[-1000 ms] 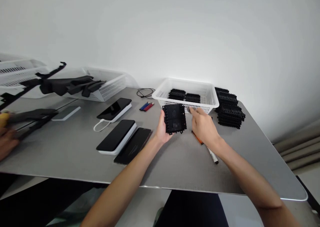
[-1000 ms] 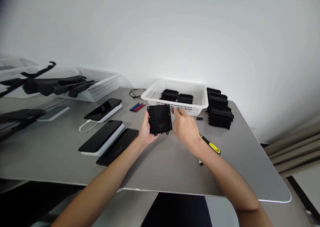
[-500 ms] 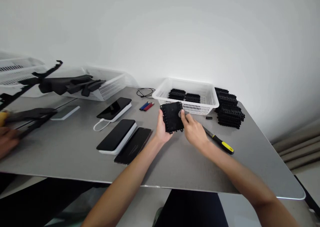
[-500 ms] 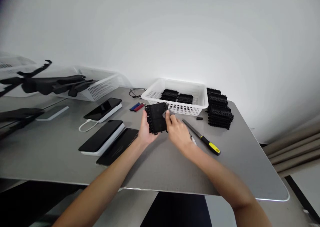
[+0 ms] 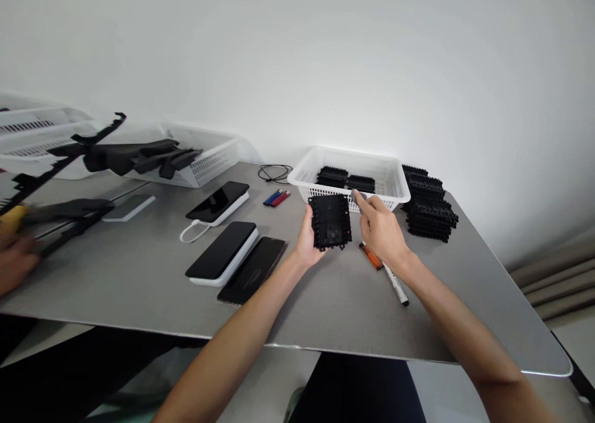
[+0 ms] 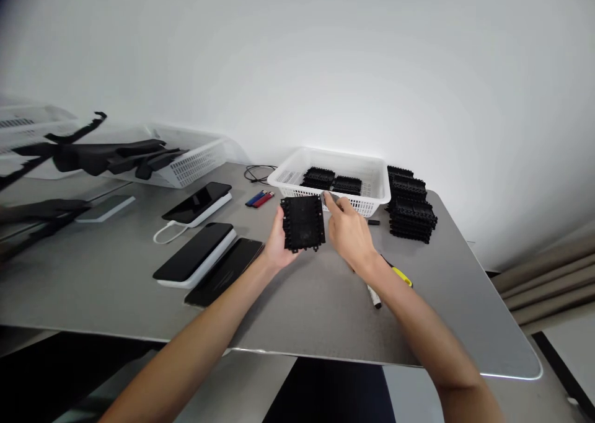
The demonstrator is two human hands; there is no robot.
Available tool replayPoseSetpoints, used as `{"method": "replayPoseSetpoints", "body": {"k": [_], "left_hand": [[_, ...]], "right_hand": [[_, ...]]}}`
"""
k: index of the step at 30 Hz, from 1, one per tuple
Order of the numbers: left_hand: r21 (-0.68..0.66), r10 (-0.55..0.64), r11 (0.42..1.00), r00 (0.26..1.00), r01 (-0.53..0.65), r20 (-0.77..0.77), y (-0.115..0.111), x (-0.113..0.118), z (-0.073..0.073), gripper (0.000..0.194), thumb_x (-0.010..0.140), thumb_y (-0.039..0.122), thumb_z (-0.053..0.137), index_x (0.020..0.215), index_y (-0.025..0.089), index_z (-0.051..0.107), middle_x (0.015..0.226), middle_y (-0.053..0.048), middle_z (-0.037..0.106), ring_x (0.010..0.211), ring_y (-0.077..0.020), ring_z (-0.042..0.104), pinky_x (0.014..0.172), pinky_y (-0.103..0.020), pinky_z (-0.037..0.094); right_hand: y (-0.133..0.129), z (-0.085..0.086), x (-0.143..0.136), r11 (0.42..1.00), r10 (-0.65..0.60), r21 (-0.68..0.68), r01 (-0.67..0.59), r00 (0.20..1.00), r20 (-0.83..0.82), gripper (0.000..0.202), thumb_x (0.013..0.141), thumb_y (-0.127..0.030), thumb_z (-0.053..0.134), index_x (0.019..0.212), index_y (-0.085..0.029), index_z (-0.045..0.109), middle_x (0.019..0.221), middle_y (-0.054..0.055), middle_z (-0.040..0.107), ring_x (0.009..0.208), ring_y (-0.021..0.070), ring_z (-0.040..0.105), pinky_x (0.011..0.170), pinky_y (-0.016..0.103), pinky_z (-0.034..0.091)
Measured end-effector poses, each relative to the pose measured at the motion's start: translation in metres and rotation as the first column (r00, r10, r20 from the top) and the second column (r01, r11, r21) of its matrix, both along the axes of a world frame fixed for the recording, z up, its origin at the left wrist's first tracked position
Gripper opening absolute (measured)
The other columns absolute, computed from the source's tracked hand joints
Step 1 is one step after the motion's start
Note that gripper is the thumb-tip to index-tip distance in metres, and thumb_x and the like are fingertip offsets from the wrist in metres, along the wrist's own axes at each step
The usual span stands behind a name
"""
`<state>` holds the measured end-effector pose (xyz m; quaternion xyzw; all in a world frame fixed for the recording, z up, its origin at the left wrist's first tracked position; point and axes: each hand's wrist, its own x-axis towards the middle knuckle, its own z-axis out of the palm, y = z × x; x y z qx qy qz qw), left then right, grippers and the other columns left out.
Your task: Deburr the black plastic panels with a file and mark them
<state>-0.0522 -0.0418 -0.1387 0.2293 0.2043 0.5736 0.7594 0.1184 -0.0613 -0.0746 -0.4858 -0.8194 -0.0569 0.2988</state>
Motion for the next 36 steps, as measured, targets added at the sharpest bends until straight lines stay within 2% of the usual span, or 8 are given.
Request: {"method": "replayPoseSetpoints", "body": {"k": [4,9,14,19,22,27,31,36], "left_hand": [[-0.005,-0.063,0.998,0.998,0.063,0.008,-0.004,0.008,-0.005,0.06,0.092,0.061,0.037,0.128,0.018,0.06,0.117,-0.01,0.07,0.116,-0.0255,0.062,0.104,-0.04,0.045],[-0.025,-0.005,1.0,1.0,0.006,0.022,-0.004,0.004,0.001,0.058,0.093,0.059,0.036,0.123,0.018,0.063,0.112,-0.01,0.072,0.112,-0.0253,0.064,0.099,-0.038,0.049],[-0.056,0.155,0.987,0.987,-0.153,0.032,0.002,-0.014,0.012,0.061,0.092,0.063,0.034,0.11,0.016,0.07,0.092,-0.009,0.076,0.082,-0.0215,0.071,0.069,-0.029,0.057],[-0.095,0.207,0.974,0.978,-0.204,0.014,0.004,-0.019,0.014,0.058,0.091,0.062,0.036,0.104,0.017,0.07,0.075,-0.006,0.073,0.057,-0.0171,0.066,0.045,-0.024,0.049],[-0.119,0.227,0.968,0.974,-0.223,0.017,0.004,-0.018,0.014,0.057,0.092,0.061,0.036,0.104,0.017,0.069,0.077,-0.006,0.074,0.058,-0.0167,0.067,0.048,-0.025,0.052],[-0.116,0.26,0.96,0.965,-0.256,0.025,0.007,-0.02,0.011,0.054,0.09,0.062,0.042,0.109,0.019,0.069,0.086,-0.006,0.075,0.068,-0.0179,0.069,0.057,-0.026,0.055],[-0.059,0.176,0.983,0.983,-0.173,0.051,0.006,-0.016,0.009,0.06,0.09,0.063,0.039,0.119,0.018,0.065,0.104,-0.009,0.074,0.093,-0.0218,0.069,0.082,-0.032,0.056],[-0.017,0.056,0.998,0.998,-0.055,0.026,0.0,-0.005,0.006,0.064,0.09,0.063,0.039,0.127,0.015,0.06,0.114,-0.011,0.071,0.111,-0.0255,0.064,0.099,-0.038,0.049]], "right_hand": [[0.01,-0.019,-0.007,0.999,-0.028,-0.034,0.033,0.99,0.138,0.059,0.091,-0.01,0.027,0.149,-0.013,0.033,0.109,0.016,0.057,0.076,0.0186,0.056,0.063,0.03,0.048],[0.005,-0.034,-0.017,0.994,-0.038,-0.084,0.066,0.955,0.295,0.062,0.09,-0.009,0.027,0.152,-0.012,0.023,0.113,0.017,0.057,0.083,0.0223,0.059,0.065,0.033,0.052],[-0.011,-0.041,-0.027,0.987,0.096,-0.155,-0.039,0.921,0.378,0.059,0.091,-0.009,0.027,0.15,-0.005,0.026,0.111,0.017,0.059,0.083,0.0222,0.061,0.067,0.034,0.054],[-0.02,-0.04,-0.033,0.976,0.108,-0.216,-0.024,0.916,0.385,0.058,0.092,-0.01,0.026,0.149,-0.004,0.026,0.112,0.019,0.059,0.083,0.022,0.062,0.068,0.035,0.054],[-0.024,-0.035,-0.032,0.966,0.118,-0.258,-0.018,0.919,0.377,0.055,0.093,-0.014,0.029,0.147,-0.004,0.032,0.112,0.019,0.061,0.079,0.0217,0.063,0.067,0.036,0.052],[-0.021,-0.017,-0.02,0.973,0.059,-0.233,-0.01,0.977,0.207,0.043,0.091,-0.017,0.035,0.124,-0.013,0.062,0.092,0.011,0.065,0.073,0.0199,0.062,0.069,0.034,0.048],[-0.008,-0.009,-0.005,0.999,0.018,-0.025,-0.02,0.997,-0.075,0.052,0.09,-0.012,0.031,0.138,-0.013,0.052,0.099,0.012,0.06,0.078,0.0184,0.058,0.071,0.032,0.048],[0.007,-0.018,-0.002,0.998,0.06,0.002,-0.06,0.994,-0.093,0.058,0.091,-0.009,0.027,0.148,-0.015,0.038,0.106,0.014,0.056,0.08,0.0178,0.054,0.073,0.032,0.049]]}}
